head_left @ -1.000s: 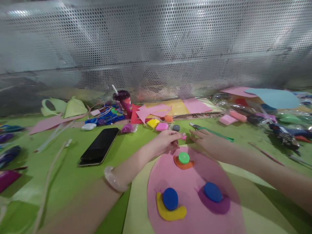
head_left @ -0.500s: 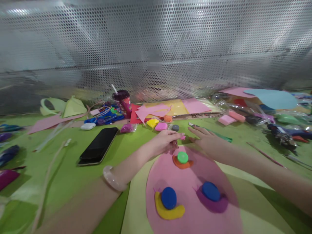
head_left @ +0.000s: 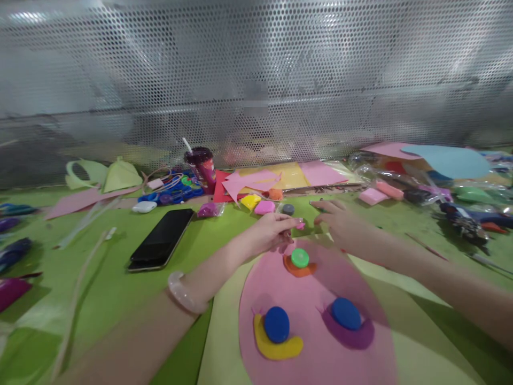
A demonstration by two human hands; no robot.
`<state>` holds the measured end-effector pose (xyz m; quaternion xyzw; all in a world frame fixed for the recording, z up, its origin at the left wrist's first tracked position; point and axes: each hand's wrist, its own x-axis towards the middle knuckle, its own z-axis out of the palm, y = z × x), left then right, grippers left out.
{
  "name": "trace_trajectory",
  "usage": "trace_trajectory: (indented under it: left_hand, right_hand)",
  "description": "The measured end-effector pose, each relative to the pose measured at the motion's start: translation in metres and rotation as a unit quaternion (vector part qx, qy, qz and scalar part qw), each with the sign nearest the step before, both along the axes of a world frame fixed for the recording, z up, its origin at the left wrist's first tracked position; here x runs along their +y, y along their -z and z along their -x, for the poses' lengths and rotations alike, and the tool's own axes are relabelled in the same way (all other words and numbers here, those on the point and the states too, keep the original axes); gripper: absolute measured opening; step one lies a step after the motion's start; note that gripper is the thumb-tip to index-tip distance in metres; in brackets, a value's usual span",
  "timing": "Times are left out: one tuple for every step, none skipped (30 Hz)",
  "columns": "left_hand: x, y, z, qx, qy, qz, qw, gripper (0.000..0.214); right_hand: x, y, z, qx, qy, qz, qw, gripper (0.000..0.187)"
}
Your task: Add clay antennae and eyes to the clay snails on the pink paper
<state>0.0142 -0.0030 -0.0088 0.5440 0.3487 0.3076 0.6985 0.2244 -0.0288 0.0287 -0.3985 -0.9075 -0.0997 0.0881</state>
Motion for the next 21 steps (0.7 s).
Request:
trace_trajectory:
  left_hand:
    - [0.001, 0.001, 0.000, -0.003, 0.005, 0.000, 1.000, 0.030]
    - [0.001, 0.002, 0.000, -0.006, 0.009, -0.001, 1.000, 0.031]
    - [0.002, 0.003, 0.001, -0.007, 0.012, 0.000, 1.000, 0.031]
    - [0.002, 0.004, 0.001, -0.007, 0.013, -0.001, 1.000, 0.031]
    - [0.003, 0.004, 0.001, -0.008, 0.012, -0.003, 1.000, 0.031]
    - [0.003, 0.005, 0.000, -0.009, 0.008, -0.005, 1.000, 0.030]
    - [0.003, 0.004, 0.000, -0.010, 0.004, -0.008, 1.000, 0.030]
    - [0.003, 0.004, 0.000, -0.009, 0.002, -0.011, 1.000, 0.030]
    - [0.003, 0.003, 0.000, -0.008, 0.001, -0.013, 1.000, 0.030]
    - [0.002, 0.002, 0.000, -0.006, 0.001, -0.015, 1.000, 0.030]
    - [0.001, 0.000, 0.000, -0.004, 0.004, -0.016, 1.000, 0.030]
    - [-0.001, -0.002, 0.000, -0.004, 0.008, -0.016, 1.000, 0.030]
    - [-0.002, -0.004, 0.001, -0.005, 0.011, -0.016, 1.000, 0.029]
    - [-0.003, -0.006, 0.001, -0.005, 0.015, -0.016, 1.000, 0.028]
    - [-0.004, -0.008, 0.002, -0.007, 0.018, -0.016, 1.000, 0.027]
    - [-0.005, -0.009, 0.003, -0.005, 0.020, -0.017, 1.000, 0.027]
    - [-0.006, -0.010, 0.003, 0.000, 0.023, -0.018, 1.000, 0.028]
    - [-0.006, -0.011, 0.004, 0.007, 0.024, -0.018, 1.000, 0.029]
    - [-0.006, -0.012, 0.005, 0.017, 0.025, -0.017, 0.999, 0.031]
    - [-0.006, -0.012, 0.005, 0.026, 0.025, -0.015, 0.999, 0.033]
    - [-0.005, -0.012, 0.006, 0.032, 0.023, -0.013, 0.999, 0.035]
  right_hand:
    - [0.003, 0.000, -0.001, 0.024, 0.002, 0.003, 1.000, 0.020]
    - [0.006, 0.000, -0.002, 0.043, 0.006, 0.010, 0.999, 0.022]
    - [0.008, 0.000, -0.002, 0.056, 0.011, 0.018, 0.998, 0.022]
    - [0.010, -0.001, -0.002, 0.063, 0.015, 0.028, 0.998, 0.022]
    - [0.010, -0.002, -0.001, 0.066, 0.018, 0.037, 0.997, 0.021]
    - [0.009, -0.005, 0.000, 0.065, 0.021, 0.046, 0.997, 0.020]
    - [0.006, -0.008, 0.001, 0.067, 0.024, 0.053, 0.996, 0.020]
    - [0.002, -0.012, 0.003, 0.072, 0.030, 0.063, 0.995, 0.021]
    - [-0.004, -0.018, 0.005, 0.077, 0.035, 0.075, 0.994, 0.022]
    - [-0.010, -0.023, 0.007, 0.080, 0.035, 0.095, 0.992, 0.021]
    - [-0.018, -0.028, 0.009, 0.099, 0.042, 0.129, 0.986, 0.021]
    - [-0.026, -0.034, 0.011, 0.109, 0.041, 0.164, 0.980, 0.021]
    - [-0.034, -0.038, 0.014, 0.114, 0.038, 0.183, 0.976, 0.021]
    - [-0.042, -0.041, 0.016, 0.109, 0.030, 0.202, 0.973, 0.022]
    - [-0.051, -0.044, 0.019, 0.108, 0.015, 0.208, 0.972, 0.023]
    - [-0.059, -0.045, 0.021, 0.098, -0.003, 0.208, 0.973, 0.027]
    - [-0.066, -0.045, 0.024, 0.082, -0.015, 0.205, 0.975, 0.032]
    - [-0.073, -0.045, 0.027, 0.075, -0.028, 0.190, 0.978, 0.034]
    - [-0.080, -0.045, 0.030, 0.051, -0.043, 0.187, 0.980, 0.034]
    - [-0.087, -0.044, 0.033, 0.027, -0.051, 0.174, 0.983, 0.033]
    - [-0.093, -0.044, 0.035, 0.003, -0.056, 0.158, 0.986, 0.033]
